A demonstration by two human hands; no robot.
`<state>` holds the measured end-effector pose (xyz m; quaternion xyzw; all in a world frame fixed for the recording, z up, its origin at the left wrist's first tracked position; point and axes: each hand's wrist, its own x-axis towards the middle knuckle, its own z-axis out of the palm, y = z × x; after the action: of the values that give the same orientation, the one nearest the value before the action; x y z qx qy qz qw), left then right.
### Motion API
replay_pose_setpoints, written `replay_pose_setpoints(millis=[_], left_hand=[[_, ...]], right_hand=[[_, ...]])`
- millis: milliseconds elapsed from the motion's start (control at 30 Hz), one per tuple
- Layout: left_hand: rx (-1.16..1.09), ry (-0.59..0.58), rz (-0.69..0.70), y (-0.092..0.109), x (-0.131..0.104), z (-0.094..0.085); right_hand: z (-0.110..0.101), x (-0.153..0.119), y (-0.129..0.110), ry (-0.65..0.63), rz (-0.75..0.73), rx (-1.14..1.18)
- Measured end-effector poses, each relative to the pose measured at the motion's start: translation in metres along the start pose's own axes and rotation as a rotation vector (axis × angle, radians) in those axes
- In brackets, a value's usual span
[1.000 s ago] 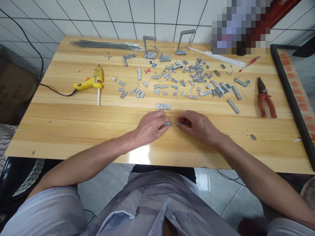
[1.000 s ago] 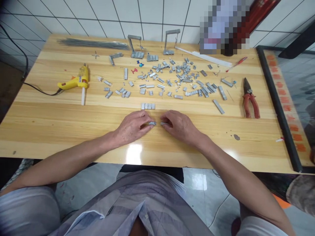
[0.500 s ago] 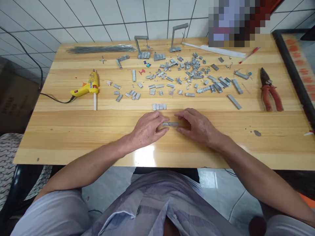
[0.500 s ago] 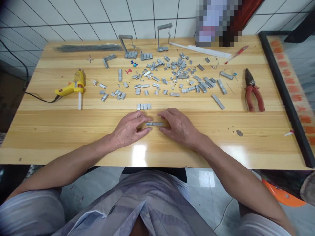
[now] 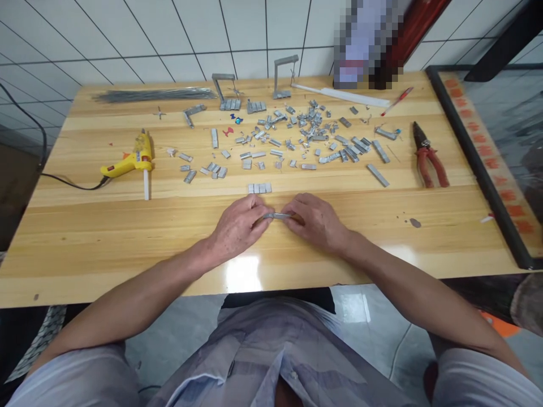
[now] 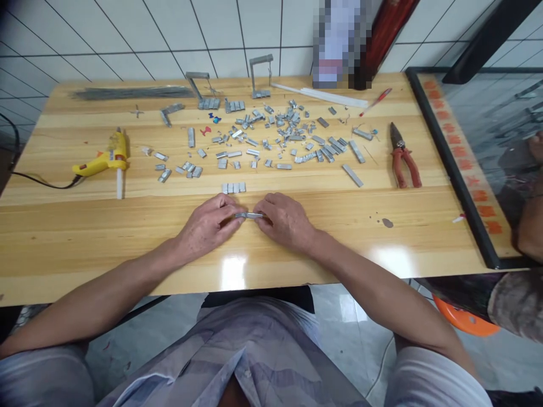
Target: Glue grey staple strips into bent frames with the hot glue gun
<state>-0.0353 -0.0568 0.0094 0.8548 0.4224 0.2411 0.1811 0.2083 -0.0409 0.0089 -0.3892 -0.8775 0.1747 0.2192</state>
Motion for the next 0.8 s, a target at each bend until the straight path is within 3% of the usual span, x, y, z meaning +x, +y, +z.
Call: replay_pose_setpoints(millis=[333,567,800], left_hand=[[0.01,0.048,-0.042,0.003,0.0,-0.009],[-0.327,0.161,-0.303,0.005,0.004,-0.015],[-0.57,0.133,-0.377,-0.008,0.003,-0.014]], right_hand=[[-0.001,0.001,0.0,-0.034,-0.014,0.0],[-0.007,0.006,0.001,-0.12,-0.057,-0.107],[-0.004,0.029,-0.007,-0.164,-0.097,-0.155]])
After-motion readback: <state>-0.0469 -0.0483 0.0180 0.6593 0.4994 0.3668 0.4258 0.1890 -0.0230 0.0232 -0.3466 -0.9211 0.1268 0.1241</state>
